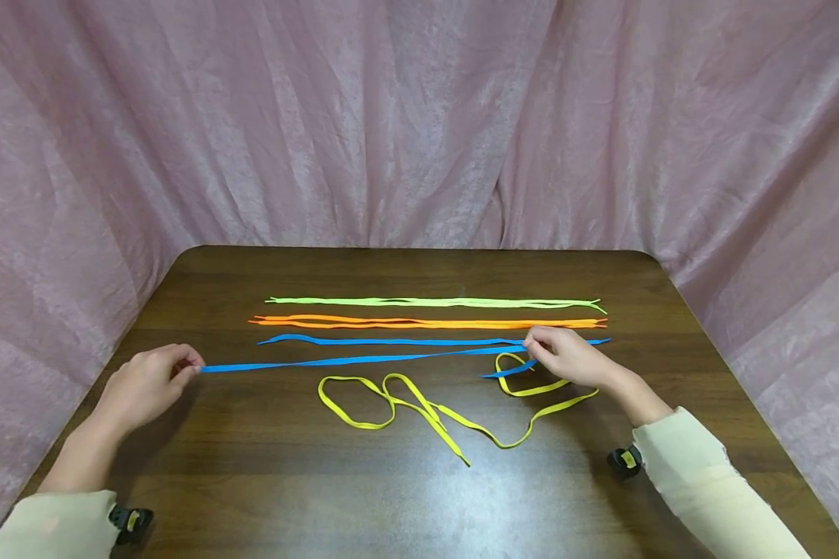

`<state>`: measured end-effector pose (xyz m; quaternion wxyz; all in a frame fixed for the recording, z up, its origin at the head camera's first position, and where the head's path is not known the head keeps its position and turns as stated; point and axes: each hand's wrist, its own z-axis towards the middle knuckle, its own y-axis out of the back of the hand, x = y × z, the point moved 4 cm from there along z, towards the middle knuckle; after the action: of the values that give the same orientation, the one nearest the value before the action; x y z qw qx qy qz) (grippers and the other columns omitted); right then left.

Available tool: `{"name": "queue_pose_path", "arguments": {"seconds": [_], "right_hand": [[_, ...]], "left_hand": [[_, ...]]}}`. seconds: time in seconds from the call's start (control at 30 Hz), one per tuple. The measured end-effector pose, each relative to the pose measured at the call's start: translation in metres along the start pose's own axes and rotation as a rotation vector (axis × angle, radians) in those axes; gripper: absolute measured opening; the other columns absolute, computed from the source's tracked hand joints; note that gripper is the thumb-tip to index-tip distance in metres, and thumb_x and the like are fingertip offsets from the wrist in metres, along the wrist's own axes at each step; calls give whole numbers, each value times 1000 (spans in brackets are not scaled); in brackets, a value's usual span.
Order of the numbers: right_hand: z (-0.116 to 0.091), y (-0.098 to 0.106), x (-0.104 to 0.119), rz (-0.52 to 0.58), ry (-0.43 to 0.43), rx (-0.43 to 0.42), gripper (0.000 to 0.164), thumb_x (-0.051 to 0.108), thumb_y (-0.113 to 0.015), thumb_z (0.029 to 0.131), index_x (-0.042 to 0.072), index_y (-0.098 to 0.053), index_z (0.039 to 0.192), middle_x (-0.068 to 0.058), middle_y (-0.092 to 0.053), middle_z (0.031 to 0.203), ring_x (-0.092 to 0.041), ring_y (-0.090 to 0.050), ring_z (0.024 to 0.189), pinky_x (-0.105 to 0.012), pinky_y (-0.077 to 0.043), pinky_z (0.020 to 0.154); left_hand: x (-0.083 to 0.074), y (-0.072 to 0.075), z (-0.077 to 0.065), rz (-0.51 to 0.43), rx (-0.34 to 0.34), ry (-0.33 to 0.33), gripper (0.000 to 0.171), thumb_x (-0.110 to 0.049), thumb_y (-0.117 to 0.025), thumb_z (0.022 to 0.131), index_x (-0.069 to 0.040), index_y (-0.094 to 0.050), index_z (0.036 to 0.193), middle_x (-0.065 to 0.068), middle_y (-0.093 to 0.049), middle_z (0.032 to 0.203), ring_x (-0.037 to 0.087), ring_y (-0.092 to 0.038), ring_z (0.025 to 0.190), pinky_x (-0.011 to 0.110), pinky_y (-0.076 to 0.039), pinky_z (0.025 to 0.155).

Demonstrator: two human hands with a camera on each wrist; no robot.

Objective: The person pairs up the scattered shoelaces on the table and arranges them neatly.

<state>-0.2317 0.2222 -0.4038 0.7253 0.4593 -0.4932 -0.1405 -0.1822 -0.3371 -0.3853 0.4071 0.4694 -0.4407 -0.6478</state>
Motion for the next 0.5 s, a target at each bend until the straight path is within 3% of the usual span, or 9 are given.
{"name": "queue_pose_path", "arguments": {"seconds": [0.13,0.3,0.5], "right_hand": [[-8,6,-10,8,-35,-15,22,20,-49,96,8,-59,81,3,-50,69,-6,-37,56,-24,-36,55],[-15,14,-23,-9,-65,-29,22,22,-48,96,8,-60,84,-5,-63,79,-8,-49,64,-24,-41,61],[-23,24,-39,-75,-89,-57,23,22,-48,96,8,-62,85,-5,-64,80,-7,-50,65,-25,-42,62]], "left_hand": [[-6,-3,8,4,5,-7,3,-17,-62,86,-14,-63,86,-3,-60,73,13,-48,58,30,-32,47],[-9,-7,17,-12,28,-7,3,-16,-61,86,-14,-64,87,-1,-61,75,14,-49,59,32,-34,48],[-11,-13,26,-14,47,-12,3,-14,-62,85,-14,-64,88,-1,-61,75,15,-48,59,32,-34,49]]}}
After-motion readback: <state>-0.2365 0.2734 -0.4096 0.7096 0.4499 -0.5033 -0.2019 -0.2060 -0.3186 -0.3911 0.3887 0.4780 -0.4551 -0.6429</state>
